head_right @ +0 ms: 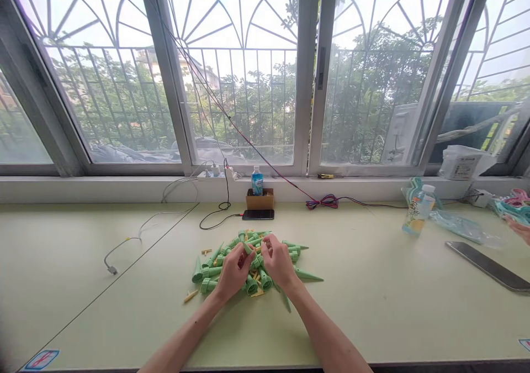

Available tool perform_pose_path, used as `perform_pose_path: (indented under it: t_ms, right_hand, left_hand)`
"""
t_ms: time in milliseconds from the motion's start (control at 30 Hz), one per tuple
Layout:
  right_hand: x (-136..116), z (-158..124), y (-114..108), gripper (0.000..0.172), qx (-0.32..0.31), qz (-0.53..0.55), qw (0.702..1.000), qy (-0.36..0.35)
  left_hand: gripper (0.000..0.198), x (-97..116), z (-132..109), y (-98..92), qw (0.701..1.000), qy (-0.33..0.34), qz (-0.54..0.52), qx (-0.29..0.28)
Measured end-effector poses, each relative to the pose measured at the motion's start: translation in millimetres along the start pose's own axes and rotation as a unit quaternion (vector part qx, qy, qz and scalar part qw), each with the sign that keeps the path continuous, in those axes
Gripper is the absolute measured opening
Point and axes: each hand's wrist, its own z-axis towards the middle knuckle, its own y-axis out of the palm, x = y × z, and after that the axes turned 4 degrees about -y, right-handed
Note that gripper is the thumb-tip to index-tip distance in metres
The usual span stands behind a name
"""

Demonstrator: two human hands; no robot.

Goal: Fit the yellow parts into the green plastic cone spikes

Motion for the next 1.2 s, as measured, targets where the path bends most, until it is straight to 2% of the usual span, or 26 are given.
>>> perform_pose_path:
  t_ms: [233, 1200]
  right_hand:
    - [3, 1, 2, 0.026, -0.015, -0.026, 0.999, -0.011]
    - [13, 0, 7, 0.026, -0.036, -0.027, 0.998, -0.038]
  left_hand:
    - [0.020, -1, 0, 0.7, 1.000, -0.003, 0.004, 0.000]
    - [0.020, -3, 0, 1.7, 0.999, -0.016, -0.011, -0.032]
